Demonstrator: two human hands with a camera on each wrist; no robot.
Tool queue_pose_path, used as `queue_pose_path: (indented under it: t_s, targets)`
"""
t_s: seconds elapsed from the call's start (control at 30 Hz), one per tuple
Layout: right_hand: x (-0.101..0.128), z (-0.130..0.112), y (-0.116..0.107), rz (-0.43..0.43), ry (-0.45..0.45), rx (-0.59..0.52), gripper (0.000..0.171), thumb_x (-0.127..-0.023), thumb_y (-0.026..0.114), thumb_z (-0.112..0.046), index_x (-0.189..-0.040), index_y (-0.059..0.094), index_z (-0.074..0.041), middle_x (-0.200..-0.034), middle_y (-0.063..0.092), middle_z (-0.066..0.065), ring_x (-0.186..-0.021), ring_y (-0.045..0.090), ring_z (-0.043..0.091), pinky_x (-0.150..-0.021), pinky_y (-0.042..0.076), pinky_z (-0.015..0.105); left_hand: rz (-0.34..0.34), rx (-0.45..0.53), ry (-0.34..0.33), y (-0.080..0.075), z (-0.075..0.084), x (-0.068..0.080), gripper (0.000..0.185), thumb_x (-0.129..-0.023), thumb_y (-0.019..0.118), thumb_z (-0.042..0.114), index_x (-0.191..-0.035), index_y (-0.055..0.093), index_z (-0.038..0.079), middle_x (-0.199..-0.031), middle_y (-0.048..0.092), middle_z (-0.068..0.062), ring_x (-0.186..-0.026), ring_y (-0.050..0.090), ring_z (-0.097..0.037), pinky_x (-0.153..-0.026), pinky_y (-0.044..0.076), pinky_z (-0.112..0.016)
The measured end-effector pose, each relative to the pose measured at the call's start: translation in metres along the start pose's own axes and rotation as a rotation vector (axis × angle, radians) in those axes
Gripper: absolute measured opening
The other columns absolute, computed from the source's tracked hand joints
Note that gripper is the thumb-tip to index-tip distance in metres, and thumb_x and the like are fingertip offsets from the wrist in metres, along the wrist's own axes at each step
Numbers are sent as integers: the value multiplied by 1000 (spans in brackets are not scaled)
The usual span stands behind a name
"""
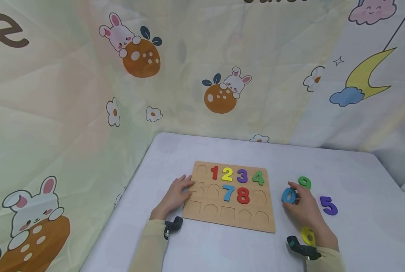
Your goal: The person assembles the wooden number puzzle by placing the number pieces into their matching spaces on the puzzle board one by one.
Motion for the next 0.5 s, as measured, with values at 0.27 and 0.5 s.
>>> queue_pose_path:
  t_s: [0.27,0.5]
  targets:
    - [-2,1,3,5,7,5,78,-72,70,-13,-138,28,0,-127,33,26,-102,44,39,-85,45,54,2,-4,10,0,1,-1,40,-83,61,16,-123,57,13,-141,38,3,-136,20,-18,-113,7,-38]
    - [-2,-2,3,18,-32,-35,81,-72,71,-11,-140,26,-6,-126,37,21,-107,44,38,-85,46,51,10,-3,11,0,1,0,40,-84,61,16,-123,57,13,-141,38,4,-136,21,-19,-113,8,-39]
Point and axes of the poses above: each hand's wrist, its own x-axis away from the middle knuckle, its own y-axis out of the palm, z = x × y, the point moved 2 cm from there along -x, towards the middle knuckle
